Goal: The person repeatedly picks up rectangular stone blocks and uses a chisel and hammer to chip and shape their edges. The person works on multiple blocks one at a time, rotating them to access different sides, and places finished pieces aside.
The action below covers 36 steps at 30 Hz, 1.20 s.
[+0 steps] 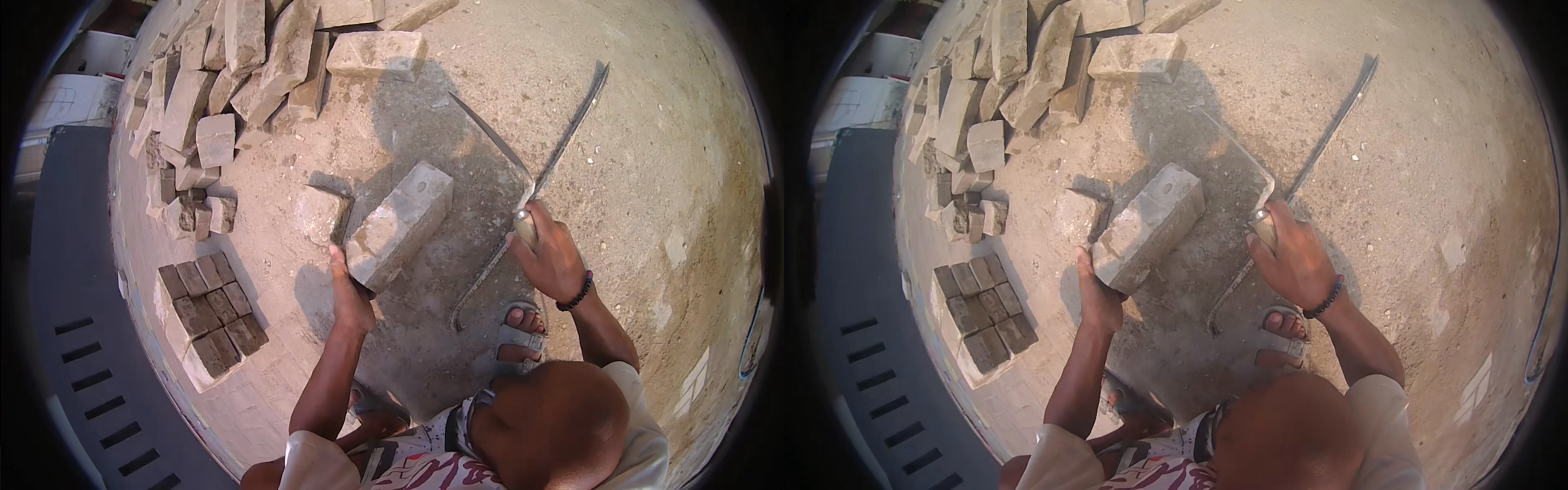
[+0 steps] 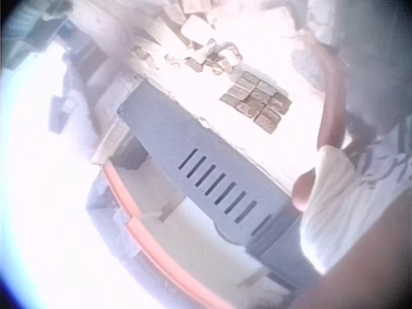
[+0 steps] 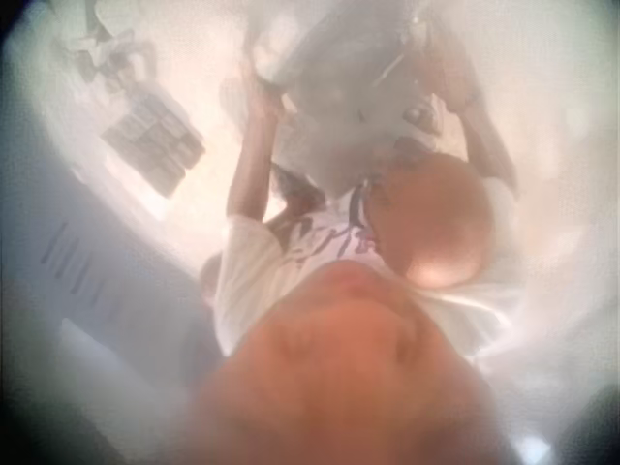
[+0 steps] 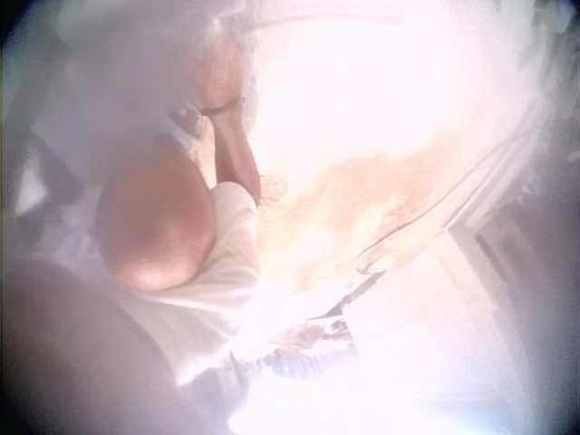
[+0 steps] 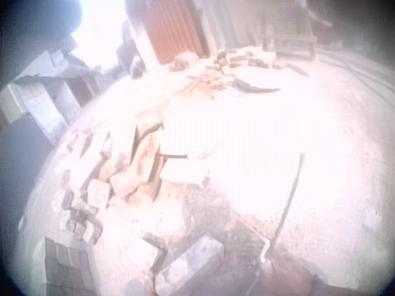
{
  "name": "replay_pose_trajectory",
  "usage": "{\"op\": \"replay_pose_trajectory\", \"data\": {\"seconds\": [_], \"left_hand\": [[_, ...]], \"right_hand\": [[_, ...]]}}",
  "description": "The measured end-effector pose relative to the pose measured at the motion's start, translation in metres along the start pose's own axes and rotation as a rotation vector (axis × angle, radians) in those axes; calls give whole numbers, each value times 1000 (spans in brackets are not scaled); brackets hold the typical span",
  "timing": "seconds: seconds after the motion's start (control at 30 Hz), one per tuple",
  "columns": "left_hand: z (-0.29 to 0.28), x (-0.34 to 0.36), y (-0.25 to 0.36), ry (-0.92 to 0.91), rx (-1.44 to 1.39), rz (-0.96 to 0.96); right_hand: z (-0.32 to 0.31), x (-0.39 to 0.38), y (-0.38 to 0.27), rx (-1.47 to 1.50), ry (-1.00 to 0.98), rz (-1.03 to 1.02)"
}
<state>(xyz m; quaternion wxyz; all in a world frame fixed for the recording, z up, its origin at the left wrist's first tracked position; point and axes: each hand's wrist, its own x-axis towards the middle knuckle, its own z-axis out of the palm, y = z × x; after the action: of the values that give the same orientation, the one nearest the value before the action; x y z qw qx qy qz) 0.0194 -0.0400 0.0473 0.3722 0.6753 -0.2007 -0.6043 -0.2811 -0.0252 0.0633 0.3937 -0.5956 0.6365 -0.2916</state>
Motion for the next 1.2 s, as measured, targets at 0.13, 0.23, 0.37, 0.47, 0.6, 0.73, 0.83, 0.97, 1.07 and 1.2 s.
{"op": "replay_pose_trajectory", "data": {"seconds": [0.13,0.23,0.37,0.47,0.6,0.73,0.83,0.97,1.07,1.2], "left_hand": [[-13,-2,-48,16,-136,0],[-7,-13,-74,-7,-209,56],[10,-27,-63,54,-183,-37],[24,-29,-49,86,-115,-52],[20,-29,-43,94,-71,-38],[27,-30,-35,-30,-71,0],[17,-31,-33,-53,20,80],[16,-35,-28,-53,58,189],[29,-38,-16,-36,48,177],[29,-27,-11,-136,239,325]], "right_hand": [[12,-17,-25,-83,-209,-225],[18,-31,-37,-250,-559,-297],[22,6,18,-477,-538,-123],[-9,38,41,-414,-258,-33],[-5,3,-21,-352,-535,-124],[-18,31,24,-501,-430,-67],[-36,69,36,-602,-327,-49],[-27,6,-36,-286,-588,-322],[-16,7,-19,-408,-661,-222],[-37,46,32,-475,-349,-28]]}}
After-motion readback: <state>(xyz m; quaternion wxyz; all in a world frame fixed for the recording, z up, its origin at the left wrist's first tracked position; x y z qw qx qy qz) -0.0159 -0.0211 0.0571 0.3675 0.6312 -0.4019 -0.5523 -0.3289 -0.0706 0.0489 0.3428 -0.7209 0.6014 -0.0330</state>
